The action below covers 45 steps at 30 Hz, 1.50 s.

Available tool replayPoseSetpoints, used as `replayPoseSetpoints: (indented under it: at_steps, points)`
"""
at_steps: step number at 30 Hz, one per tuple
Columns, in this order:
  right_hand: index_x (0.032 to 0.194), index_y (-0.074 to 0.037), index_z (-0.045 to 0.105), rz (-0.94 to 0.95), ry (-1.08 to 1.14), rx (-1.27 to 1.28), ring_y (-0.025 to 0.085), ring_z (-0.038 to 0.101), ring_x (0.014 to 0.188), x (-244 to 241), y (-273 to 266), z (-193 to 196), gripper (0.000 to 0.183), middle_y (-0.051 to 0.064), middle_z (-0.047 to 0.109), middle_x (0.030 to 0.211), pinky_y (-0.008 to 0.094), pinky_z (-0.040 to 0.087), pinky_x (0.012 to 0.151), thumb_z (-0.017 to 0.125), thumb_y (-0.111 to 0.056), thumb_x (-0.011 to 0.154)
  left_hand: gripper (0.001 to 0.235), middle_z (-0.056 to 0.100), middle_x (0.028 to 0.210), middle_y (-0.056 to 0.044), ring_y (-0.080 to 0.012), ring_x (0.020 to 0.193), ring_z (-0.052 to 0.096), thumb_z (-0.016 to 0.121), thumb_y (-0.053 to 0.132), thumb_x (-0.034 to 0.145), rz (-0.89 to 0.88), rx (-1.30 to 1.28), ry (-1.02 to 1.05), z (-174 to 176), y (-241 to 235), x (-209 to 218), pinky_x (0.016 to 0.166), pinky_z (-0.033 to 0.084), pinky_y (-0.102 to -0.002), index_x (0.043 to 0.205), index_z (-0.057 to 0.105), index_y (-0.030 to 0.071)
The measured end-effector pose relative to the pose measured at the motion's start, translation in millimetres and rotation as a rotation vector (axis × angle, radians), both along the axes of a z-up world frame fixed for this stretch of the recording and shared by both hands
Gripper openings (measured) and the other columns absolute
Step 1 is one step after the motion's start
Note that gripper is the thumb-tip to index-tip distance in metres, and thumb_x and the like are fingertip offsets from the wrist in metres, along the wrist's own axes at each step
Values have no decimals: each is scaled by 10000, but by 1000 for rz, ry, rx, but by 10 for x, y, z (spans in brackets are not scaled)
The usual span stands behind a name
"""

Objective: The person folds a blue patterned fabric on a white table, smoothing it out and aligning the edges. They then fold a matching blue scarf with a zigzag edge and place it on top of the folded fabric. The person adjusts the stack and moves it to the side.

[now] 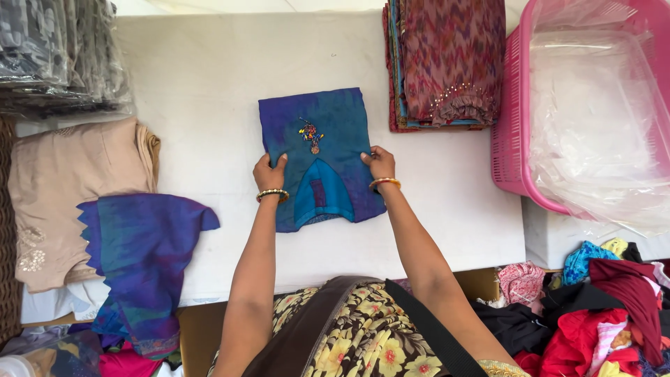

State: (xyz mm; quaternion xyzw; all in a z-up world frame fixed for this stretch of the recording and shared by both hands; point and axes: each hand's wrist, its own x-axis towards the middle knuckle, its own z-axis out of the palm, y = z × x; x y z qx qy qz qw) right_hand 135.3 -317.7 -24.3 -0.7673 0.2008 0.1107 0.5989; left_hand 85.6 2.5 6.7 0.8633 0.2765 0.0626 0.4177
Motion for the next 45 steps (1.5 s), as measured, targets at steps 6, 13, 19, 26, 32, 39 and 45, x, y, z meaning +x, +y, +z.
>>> replayPoseSetpoints:
  at_steps: [6, 13, 19, 26, 32, 39, 45]
  points:
    - [1241, -67, 710, 32, 57, -183, 153, 654, 768, 38, 133, 546, 401, 92, 716, 857, 298, 521, 719, 804, -167, 864, 318, 716, 830, -127, -281, 743, 670, 835, 304, 860, 81, -153, 3, -63, 71, 137, 736, 525, -410, 931, 697, 26]
    - [1276, 23, 663, 54, 89, 302, 175, 735, 917, 68, 131, 337, 482, 114, 777, 1050, 322, 601, 844, 782, -139, 837, 329, 747, 968, -98, -211, 862, 670, 832, 168, 819, 40, -554, -61, 116, 65, 122, 837, 538, -356, 1075, 687, 20]
    - [1273, 7, 659, 246, 110, 197, 163, 702, 982, 186, 174, 445, 449, 103, 745, 1143, 296, 565, 895, 800, -160, 882, 392, 722, 1015, -79, -176, 924, 673, 841, 67, 777, 33, -381, 107, 251, 144, 146, 863, 514, -324, 1111, 641, 17]
    - [1207, -40, 677, 137, -158, -171, 189, 687, 938, 257, 173, 68, 437, 85, 748, 1043, 335, 561, 855, 842, -162, 822, 248, 729, 972, -104, -184, 864, 656, 790, 104, 878, 30, -456, -31, -243, 258, 162, 827, 536, -339, 1048, 639, 4]
    - [1184, -128, 714, 84, -343, -577, 282, 690, 868, -248, 299, 843, 460, 146, 710, 1040, 400, 556, 803, 858, -167, 750, 283, 565, 1038, -103, -256, 832, 625, 773, 174, 907, 87, -71, -121, 280, 28, -305, 776, 532, -387, 1151, 663, 82]
    - [993, -89, 740, 109, 108, -566, 242, 666, 688, -745, 184, 770, 264, 90, 703, 760, 393, 530, 686, 837, -296, 862, 395, 663, 1145, -158, -336, 962, 656, 630, 81, 972, -6, 222, -221, 266, -161, -1057, 784, 531, -439, 1360, 575, 125]
    - [952, -39, 702, -186, -144, -271, 255, 627, 718, -774, 139, 296, 146, 134, 711, 784, 353, 518, 686, 731, -182, 967, 457, 684, 883, -171, -366, 805, 700, 551, 89, 1019, 79, -104, 91, 460, -222, -883, 756, 542, -481, 1463, 510, 190]
